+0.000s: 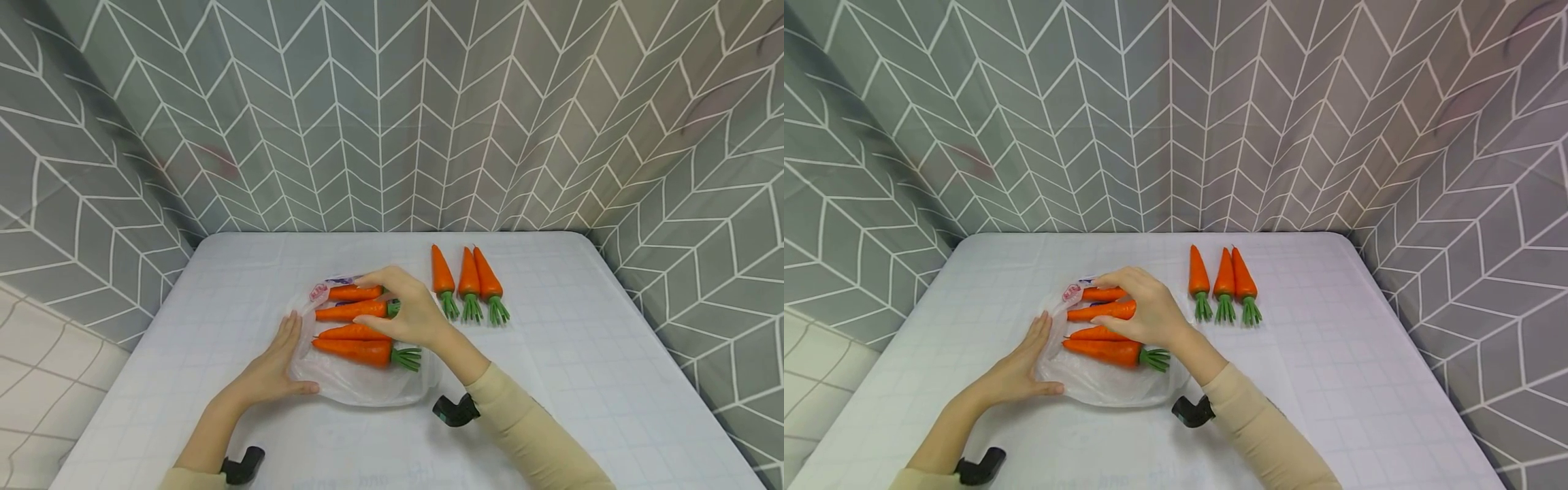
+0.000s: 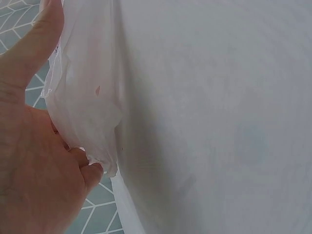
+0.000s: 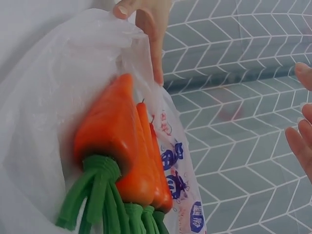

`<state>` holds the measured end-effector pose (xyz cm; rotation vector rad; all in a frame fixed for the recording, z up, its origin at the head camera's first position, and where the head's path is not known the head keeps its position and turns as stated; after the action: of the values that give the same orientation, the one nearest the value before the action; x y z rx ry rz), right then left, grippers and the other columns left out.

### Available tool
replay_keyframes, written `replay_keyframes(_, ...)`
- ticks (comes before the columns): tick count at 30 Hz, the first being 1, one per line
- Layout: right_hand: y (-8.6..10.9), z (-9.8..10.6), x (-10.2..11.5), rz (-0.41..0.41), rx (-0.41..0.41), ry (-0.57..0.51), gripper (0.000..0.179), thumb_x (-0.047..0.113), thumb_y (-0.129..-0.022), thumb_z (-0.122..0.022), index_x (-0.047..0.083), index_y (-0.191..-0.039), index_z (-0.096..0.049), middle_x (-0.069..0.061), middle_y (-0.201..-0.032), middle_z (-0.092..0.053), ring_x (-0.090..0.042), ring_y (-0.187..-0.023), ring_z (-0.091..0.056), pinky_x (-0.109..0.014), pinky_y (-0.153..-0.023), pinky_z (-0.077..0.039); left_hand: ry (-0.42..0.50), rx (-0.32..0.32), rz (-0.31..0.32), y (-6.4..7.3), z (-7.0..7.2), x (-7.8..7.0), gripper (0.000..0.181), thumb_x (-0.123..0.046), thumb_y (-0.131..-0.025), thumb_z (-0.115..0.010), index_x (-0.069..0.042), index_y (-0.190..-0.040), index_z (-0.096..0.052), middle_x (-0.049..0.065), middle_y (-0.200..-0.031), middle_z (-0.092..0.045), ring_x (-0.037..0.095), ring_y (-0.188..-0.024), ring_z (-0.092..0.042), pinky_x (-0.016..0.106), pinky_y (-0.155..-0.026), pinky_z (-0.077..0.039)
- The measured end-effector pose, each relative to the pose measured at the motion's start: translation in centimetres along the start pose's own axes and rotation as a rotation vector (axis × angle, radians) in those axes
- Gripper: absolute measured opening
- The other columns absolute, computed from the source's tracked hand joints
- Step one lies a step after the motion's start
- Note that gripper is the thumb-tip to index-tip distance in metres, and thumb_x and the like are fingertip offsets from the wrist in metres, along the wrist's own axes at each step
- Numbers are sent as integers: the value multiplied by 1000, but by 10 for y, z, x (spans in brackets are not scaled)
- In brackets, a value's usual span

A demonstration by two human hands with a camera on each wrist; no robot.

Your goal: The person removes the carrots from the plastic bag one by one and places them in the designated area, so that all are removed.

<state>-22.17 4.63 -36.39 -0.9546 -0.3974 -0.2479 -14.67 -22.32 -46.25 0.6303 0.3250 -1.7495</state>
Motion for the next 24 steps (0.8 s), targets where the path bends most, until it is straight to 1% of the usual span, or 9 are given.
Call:
replay_keyframes(2, 0, -2, -1, 9, -4, 21, 52, 10, -72, -85, 3, -117, -61, -9, -110, -65, -19, -101, -60, -23, -76, -55, -4, 3, 9, 0, 0, 0, 134, -64, -65, -77, 1, -152, 0, 20, -159, 6, 38, -145, 4, 59, -110, -18)
replay_keyframes(7, -1, -8, -1, 22, -9, 57, 50, 15, -72, -85, 2, -114, -61, -8, -108, -66, -19, -103, -60, -26, -85, -52, -4, 6, 19, 0, 0, -1, 134, -64, -65, -77, 1, -152, 1, 20, -159, 6, 38, -145, 4, 59, -109, -19)
replay_keyframes(11, 0, -14, -2, -11, 11, 92, 46, 16, -74, -83, 3, -113, -62, -7, -108, -67, -18, -104, -60, -25, -91, -49, -4, 5, 23, 0, 1, -2, 133, -63, -65, -77, 1, -152, 0, 21, -159, 6, 39, -145, 4, 60, -109, -19)
replay_keyframes(14, 1, -19, -3, -75, 46, 159, 41, 18, -77, -80, 5, -112, -64, -4, -107, -68, -15, -101, -61, -26, -92, -48, 1, 1, 22, 1, 2, -4, 133, -62, -65, -78, 3, -152, 0, 21, -159, 6, 39, -145, 4, 60, -109, -19)
replay_keyframes(16, 3, -22, -3, -141, 88, 201, 37, 18, -79, -79, 6, -112, -65, -2, -106, -68, -15, -99, -61, -27, -91, -48, 3, -1, 19, 1, 2, -4, 133, -62, -65, -78, 3, -152, -1, 22, -159, 5, 39, -145, 4, 60, -109, -20)
replay_keyframes(18, 4, -25, -2, -237, 154, 225, 36, 19, -81, -77, 8, -113, -65, 0, -107, -67, -15, -97, -61, -28, -88, -49, 10, -5, 12, 2, 2, -4, 133, -61, -65, -79, 4, -152, -1, 22, -159, 5, 39, -145, 4, 60, -109, -19)
replay_keyframes(22, 7, -31, 0, -416, 349, 272, 37, 22, -83, -76, 12, -117, -64, 3, -108, -66, -16, -96, -61, -29, -83, -52, 11, -7, 6, 2, 1, -3, 133, -61, -65, -79, 4, -152, -1, 22, -159, 5, 39, -145, 3, 59, -109, -19)
replay_keyframes(24, 9, -35, 0, -461, 446, 324, 38, 27, -84, -76, 15, -118, -64, 5, -110, -66, -16, -97, -61, -30, -80, -52, 10, -8, 4, 2, 1, -2, 133, -61, -65, -79, 4, -152, -1, 22, -159, 5, 39, -145, 3, 59, -109, -19)
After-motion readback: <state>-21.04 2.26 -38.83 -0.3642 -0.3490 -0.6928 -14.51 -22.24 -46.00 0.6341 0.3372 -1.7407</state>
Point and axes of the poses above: each hand's wrist, its own y-axis away from the middle knuckle, its own z-axis out of the back of the hand, x = y × z, the point moved 1 cm from there along -y, towards the middle knuckle
